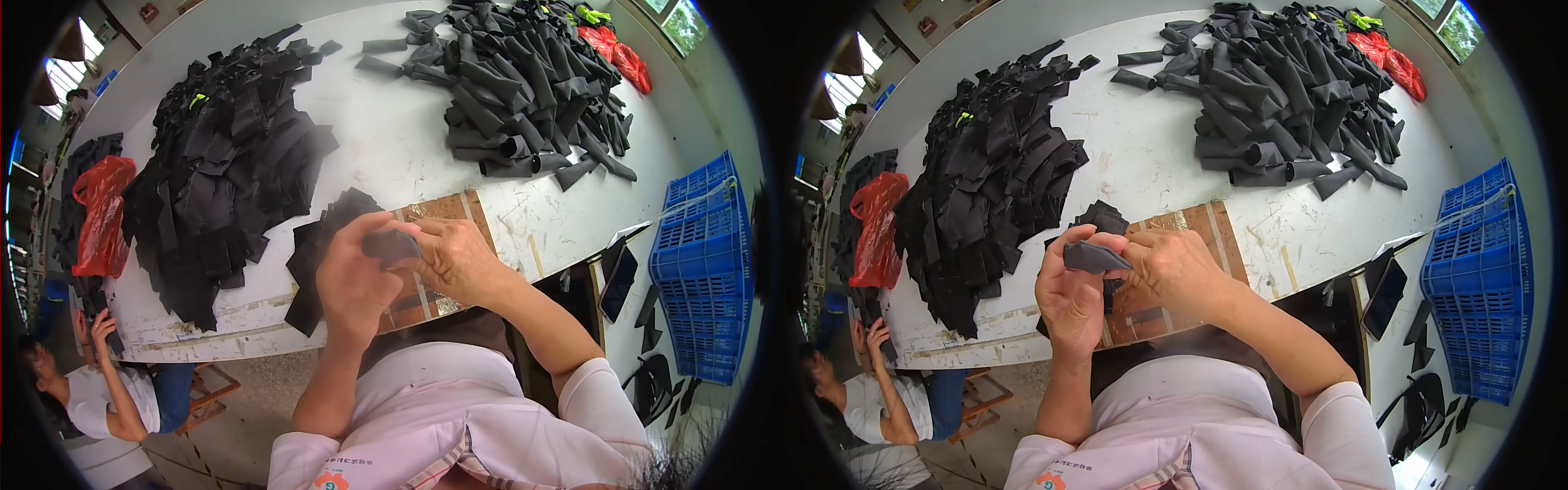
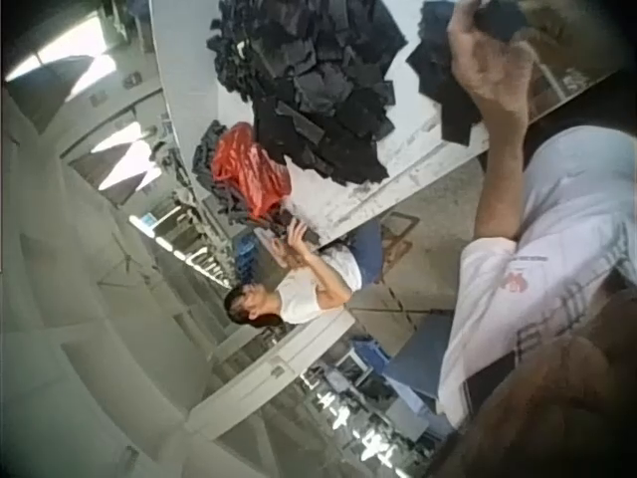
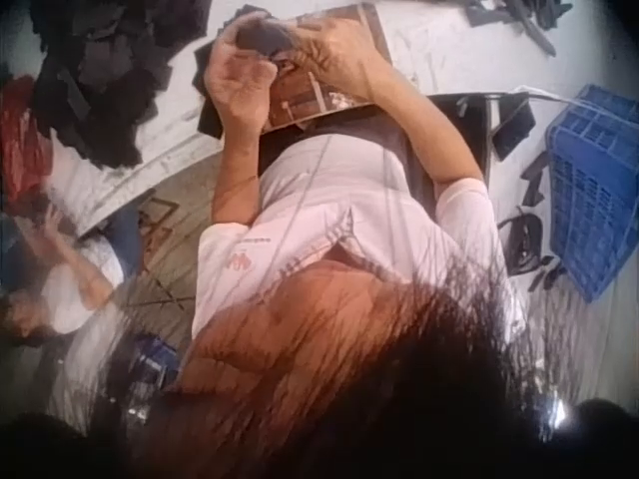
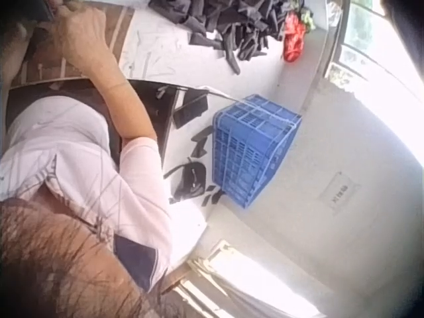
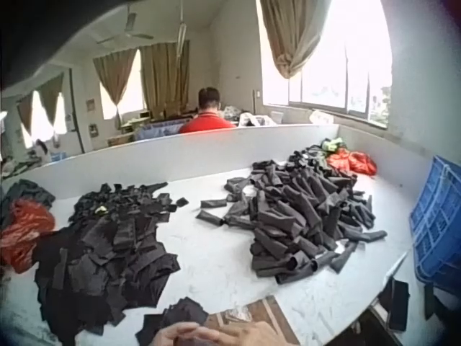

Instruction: The person is folding and organizing small black rectangular fabric pieces at a manufacturing workbench.

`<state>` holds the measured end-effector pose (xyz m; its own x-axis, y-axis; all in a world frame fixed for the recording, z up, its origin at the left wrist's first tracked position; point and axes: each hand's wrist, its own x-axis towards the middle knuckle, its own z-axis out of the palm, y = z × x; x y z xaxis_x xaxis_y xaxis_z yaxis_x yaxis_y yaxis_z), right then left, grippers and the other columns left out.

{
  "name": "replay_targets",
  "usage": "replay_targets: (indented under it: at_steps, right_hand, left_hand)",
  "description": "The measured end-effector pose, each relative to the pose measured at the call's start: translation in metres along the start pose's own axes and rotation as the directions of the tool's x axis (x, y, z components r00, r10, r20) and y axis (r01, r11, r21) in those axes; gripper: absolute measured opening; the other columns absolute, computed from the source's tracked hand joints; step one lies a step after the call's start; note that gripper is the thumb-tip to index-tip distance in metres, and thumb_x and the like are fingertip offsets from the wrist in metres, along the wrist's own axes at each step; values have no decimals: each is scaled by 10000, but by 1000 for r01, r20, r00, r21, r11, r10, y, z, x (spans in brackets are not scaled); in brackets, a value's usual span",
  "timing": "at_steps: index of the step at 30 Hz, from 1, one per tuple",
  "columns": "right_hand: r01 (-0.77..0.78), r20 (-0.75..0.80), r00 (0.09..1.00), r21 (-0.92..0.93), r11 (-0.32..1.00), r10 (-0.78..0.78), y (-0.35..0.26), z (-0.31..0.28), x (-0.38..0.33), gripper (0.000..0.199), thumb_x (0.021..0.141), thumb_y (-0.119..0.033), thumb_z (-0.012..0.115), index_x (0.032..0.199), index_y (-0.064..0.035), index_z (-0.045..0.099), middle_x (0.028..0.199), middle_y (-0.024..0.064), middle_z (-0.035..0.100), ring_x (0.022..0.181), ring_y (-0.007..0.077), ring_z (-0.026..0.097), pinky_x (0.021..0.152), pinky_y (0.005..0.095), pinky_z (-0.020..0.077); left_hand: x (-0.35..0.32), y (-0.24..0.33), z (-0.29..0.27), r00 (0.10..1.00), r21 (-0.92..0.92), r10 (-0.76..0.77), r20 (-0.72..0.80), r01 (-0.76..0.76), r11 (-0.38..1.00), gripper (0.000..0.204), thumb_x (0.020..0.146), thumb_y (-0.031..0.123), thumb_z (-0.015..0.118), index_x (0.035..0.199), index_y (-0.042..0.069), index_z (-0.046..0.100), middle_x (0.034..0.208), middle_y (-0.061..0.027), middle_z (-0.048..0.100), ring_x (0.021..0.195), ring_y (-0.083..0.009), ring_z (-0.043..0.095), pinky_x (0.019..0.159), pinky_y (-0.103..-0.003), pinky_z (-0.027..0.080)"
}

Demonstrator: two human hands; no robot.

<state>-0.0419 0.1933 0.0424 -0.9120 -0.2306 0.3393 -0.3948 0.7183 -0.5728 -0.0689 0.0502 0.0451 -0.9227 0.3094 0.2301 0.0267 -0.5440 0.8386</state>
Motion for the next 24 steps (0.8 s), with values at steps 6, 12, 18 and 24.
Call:
replay_targets:
  at_steps: [6,12,18,24]
  right_hand:
    - [-3,-86,996,313,950,31,10,12,-12,145,765,-187,581,738,-49,548,726,93,565,655,268,555,572,365,449]
    - [-80,21,997,273,959,78,11,18,-11,218,826,-268,516,811,-53,547,709,115,566,661,317,552,568,395,438]
    - [-89,79,994,126,988,79,-1,-3,-1,264,801,-305,543,821,-44,567,709,121,565,666,307,556,563,392,434]
    - [15,47,999,53,998,-17,-13,-27,13,264,751,-284,605,679,-38,540,648,79,534,621,269,546,502,367,418]
  left_hand:
    - [23,27,15,932,573,-230,280,30,819,113,758,47,640,825,-33,598,844,-54,577,672,-75,526,614,-198,443]
    - [16,11,2,959,511,-71,273,-82,855,141,777,59,628,868,-37,579,863,-67,579,715,-85,533,658,-199,441]
    - [11,13,9,980,326,123,154,-168,930,143,818,77,573,909,-33,580,827,-102,610,744,-122,553,666,-236,447]
    - [13,26,-5,1000,-297,7,-13,-10,955,166,846,183,530,893,28,568,870,-106,571,856,-239,503,821,-390,388]
